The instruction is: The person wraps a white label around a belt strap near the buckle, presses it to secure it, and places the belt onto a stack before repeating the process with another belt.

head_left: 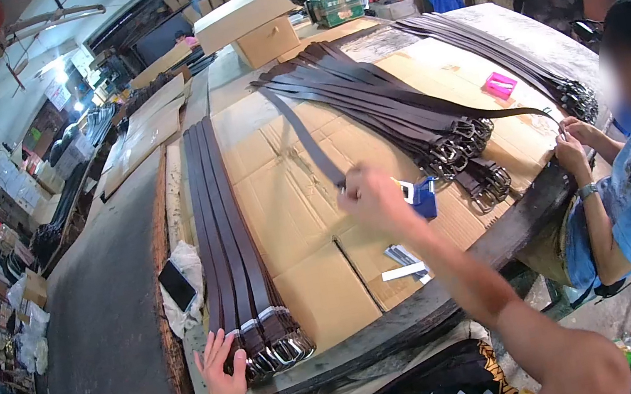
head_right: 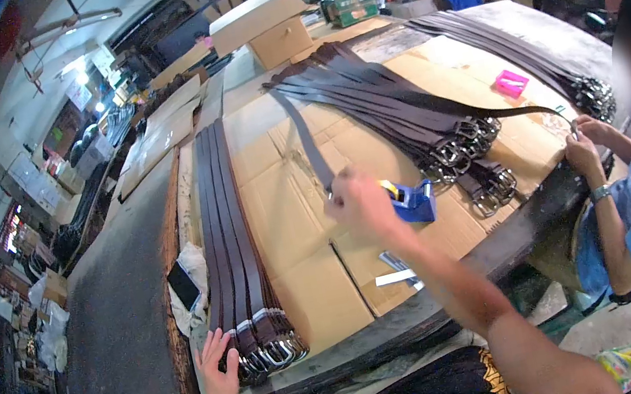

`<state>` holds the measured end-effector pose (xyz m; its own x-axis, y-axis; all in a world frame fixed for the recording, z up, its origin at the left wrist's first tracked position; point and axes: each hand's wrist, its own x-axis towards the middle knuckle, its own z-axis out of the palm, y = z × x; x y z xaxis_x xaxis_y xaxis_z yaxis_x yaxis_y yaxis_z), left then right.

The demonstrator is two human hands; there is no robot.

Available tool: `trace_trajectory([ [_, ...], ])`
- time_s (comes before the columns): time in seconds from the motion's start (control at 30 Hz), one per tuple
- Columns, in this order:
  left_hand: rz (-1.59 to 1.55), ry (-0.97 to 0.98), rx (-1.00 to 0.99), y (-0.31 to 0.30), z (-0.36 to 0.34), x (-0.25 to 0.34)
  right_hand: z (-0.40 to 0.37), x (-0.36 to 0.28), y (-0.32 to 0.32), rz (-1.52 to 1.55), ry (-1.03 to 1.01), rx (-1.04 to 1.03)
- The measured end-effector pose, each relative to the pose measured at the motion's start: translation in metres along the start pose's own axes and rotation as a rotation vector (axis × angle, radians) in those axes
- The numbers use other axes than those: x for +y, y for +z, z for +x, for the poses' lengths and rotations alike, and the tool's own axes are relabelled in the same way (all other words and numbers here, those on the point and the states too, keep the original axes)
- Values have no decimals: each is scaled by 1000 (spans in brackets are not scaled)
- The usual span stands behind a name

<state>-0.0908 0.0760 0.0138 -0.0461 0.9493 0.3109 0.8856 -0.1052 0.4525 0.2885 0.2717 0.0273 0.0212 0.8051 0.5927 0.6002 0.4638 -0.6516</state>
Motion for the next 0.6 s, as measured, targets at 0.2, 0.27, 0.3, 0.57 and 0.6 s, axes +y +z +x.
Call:
trace_trajectory([
  [0.2,-268,-58,248,24,-7,75,-120,-56,23,9,31,-155],
  [0.27,-768,-364,-57,54,-20,103,-159,-66,19,19,40,-221],
  [0.3,-687,-450,-268,70,-28,106,-177,-69,12,25,14,-250],
  [0.57,-1232,-618,-571,161,-101,146,-250,-80,-53,27,68,-516],
  [0.6,-1265,-661,-511,160,-98,156,-251,-77,-55,19,66,-525],
])
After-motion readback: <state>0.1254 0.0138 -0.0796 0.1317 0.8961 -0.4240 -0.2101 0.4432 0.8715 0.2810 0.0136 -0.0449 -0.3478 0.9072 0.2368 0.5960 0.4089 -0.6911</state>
